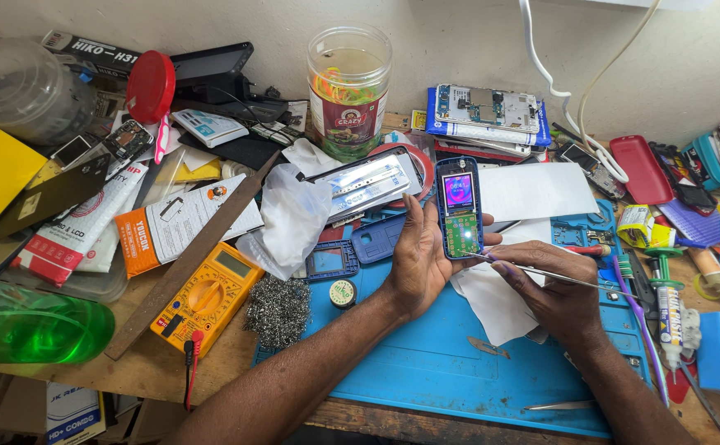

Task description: The person uses a yellow screwdriver to adjust the keypad area of a disassembled mobile phone. They then use tweezers to press the keypad buttons while the phone is powered on, cycling through the display menus. The person handles the phone and tools throughout the clip.

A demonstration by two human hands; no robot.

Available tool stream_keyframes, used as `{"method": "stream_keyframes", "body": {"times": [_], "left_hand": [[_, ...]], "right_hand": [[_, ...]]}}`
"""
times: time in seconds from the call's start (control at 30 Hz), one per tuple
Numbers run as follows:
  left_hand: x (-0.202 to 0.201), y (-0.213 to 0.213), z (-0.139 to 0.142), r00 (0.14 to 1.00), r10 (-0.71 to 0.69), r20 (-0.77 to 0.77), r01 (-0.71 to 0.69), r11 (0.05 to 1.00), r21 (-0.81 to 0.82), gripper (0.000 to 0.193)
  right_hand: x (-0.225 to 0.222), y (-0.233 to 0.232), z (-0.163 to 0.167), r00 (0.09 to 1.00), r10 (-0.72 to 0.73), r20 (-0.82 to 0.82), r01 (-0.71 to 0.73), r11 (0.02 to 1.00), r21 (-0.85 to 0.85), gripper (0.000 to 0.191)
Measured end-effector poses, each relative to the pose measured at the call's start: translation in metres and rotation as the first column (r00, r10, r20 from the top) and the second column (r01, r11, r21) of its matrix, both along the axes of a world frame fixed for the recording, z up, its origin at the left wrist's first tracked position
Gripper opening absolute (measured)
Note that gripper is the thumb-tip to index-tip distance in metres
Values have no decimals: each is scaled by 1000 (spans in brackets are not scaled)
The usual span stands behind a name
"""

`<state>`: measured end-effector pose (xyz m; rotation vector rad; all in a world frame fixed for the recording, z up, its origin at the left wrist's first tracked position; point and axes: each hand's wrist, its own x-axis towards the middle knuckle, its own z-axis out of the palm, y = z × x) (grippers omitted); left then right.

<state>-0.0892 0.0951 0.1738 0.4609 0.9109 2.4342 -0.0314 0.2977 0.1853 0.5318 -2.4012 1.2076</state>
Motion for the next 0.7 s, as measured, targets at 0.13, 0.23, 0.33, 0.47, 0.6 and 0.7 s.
{"method": "stream_keyframes", "body": {"times": [0.13, 0.23, 0.33, 0.47, 0.6, 0.7], "left_hand": [[-1, 0, 0, 1000, 0, 1, 0, 1000, -17, 88], [-1, -1, 0, 1000, -3, -4, 3, 1000, -13, 90], [-1, -1, 0, 1000, -3, 0, 3, 1000, -6, 90], [0, -1, 0, 1000, -5, 3, 5, 1000, -12, 89], [2, -1, -1, 1000, 0, 0, 0, 1000, -8, 91], [2, -1, -1, 1000, 2, -9, -2, 1000, -1, 92]], "right_hand": [[-3, 1, 0, 1000, 12, -10, -11, 1000, 22, 19], [-2, 1, 0, 1000, 10, 6, -11, 1000, 11, 19], [-2, 0, 0, 1000, 12, 9, -12, 1000, -15, 19], [-1, -1, 1, 1000, 18, 0, -18, 1000, -12, 20], [1, -2, 1, 1000, 20, -8, -20, 1000, -10, 20], [2, -2, 0, 1000, -10, 28, 11, 1000, -17, 19]]}}
